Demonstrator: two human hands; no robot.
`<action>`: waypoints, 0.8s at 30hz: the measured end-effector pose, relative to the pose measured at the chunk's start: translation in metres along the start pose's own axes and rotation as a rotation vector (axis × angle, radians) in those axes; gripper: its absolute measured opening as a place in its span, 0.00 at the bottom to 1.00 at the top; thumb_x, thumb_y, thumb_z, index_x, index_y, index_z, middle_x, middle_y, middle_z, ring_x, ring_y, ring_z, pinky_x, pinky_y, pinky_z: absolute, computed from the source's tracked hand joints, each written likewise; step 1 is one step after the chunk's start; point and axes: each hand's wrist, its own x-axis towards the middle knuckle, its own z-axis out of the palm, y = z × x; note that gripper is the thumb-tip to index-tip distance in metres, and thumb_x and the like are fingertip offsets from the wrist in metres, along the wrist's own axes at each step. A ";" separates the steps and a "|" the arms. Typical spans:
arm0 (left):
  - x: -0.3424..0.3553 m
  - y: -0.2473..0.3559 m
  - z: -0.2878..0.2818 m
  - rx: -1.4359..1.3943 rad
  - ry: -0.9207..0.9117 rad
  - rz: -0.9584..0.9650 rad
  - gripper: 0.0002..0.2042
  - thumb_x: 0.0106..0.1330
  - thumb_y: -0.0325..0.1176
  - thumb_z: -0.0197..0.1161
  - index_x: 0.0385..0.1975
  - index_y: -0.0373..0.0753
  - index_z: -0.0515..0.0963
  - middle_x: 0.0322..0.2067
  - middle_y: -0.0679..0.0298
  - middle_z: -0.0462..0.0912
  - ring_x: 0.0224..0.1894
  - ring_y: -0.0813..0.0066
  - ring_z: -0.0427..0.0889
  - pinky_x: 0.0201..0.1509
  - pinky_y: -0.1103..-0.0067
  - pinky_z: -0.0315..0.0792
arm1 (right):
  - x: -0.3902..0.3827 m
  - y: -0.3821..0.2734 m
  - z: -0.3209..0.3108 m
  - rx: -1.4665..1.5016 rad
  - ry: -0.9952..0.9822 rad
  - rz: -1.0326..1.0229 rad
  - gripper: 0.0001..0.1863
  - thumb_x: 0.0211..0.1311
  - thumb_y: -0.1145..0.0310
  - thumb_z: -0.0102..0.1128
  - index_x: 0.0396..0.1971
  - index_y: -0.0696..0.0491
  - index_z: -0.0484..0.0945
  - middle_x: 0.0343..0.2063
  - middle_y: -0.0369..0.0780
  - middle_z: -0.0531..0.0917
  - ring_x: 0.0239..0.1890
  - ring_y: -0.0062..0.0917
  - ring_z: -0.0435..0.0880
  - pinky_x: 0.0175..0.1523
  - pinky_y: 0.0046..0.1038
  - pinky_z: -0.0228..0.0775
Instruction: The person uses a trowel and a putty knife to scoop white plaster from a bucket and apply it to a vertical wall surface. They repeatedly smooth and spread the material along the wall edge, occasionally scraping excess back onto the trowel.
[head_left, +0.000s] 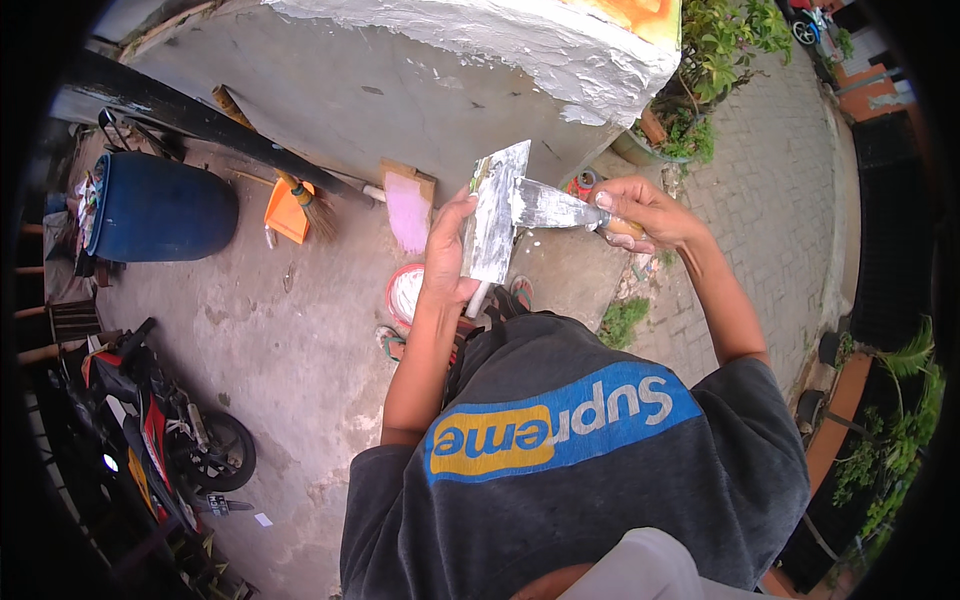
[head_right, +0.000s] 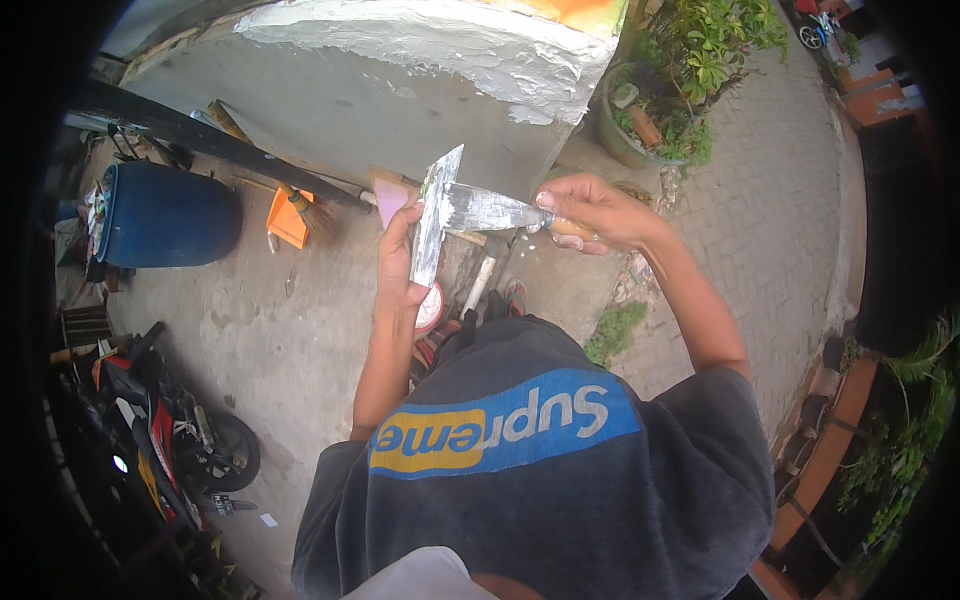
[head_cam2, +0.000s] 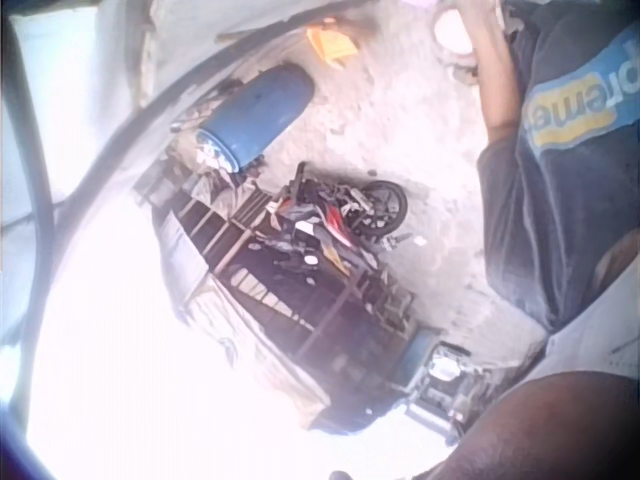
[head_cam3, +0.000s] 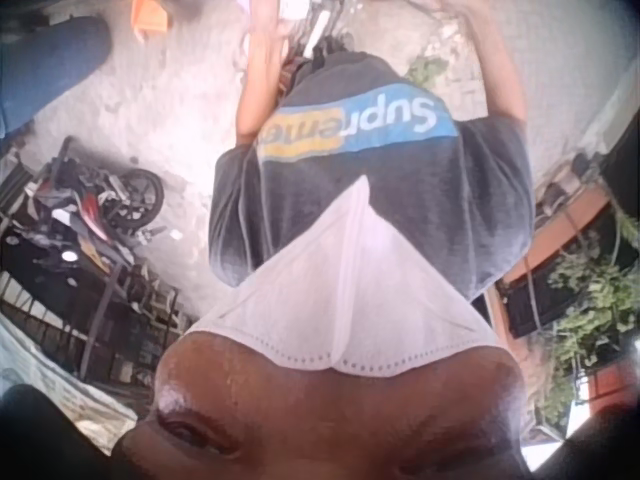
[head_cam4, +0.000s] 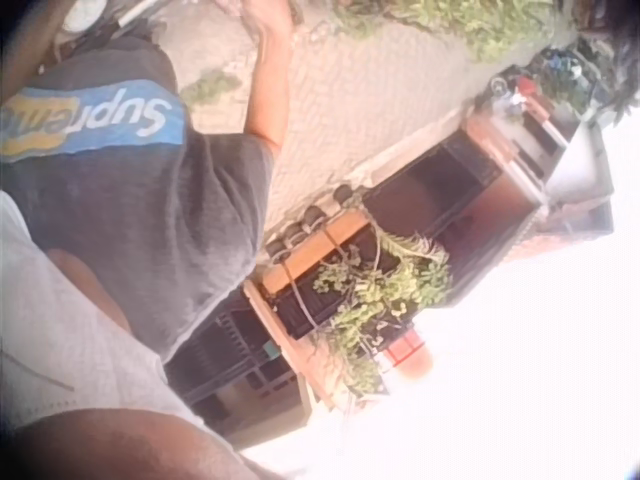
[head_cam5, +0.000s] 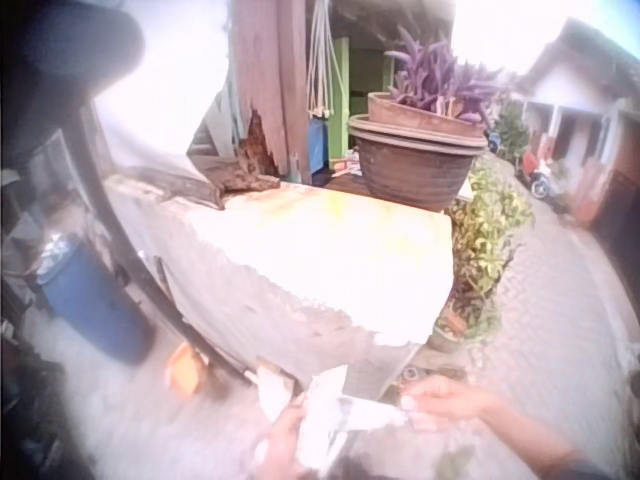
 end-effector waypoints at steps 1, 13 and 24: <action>-0.001 0.003 0.003 0.059 0.067 0.025 0.23 0.66 0.32 0.48 0.60 0.31 0.63 0.47 0.58 0.78 0.46 0.72 0.80 0.50 0.76 0.75 | -0.003 0.002 -0.004 -0.005 0.002 0.015 0.19 0.69 0.54 0.49 0.32 0.57 0.76 0.12 0.33 0.71 0.07 0.10 0.61 0.11 0.14 0.51; 0.012 0.004 0.006 -0.047 0.004 -0.109 0.18 0.66 0.33 0.49 0.53 0.30 0.67 0.37 0.59 0.77 0.29 0.76 0.75 0.30 0.79 0.71 | -0.001 0.007 -0.008 0.138 0.051 -0.135 0.17 0.70 0.56 0.48 0.31 0.56 0.74 0.12 0.33 0.71 0.07 0.09 0.61 0.10 0.12 0.49; 0.003 0.006 -0.007 -0.343 -0.110 -0.176 0.11 0.67 0.33 0.48 0.44 0.35 0.69 0.21 0.68 0.70 0.08 0.85 0.60 0.06 0.87 0.55 | -0.010 0.017 0.025 -0.386 0.404 -0.611 0.15 0.62 0.72 0.56 0.49 0.57 0.78 0.34 0.38 0.77 0.25 0.18 0.73 0.28 0.21 0.62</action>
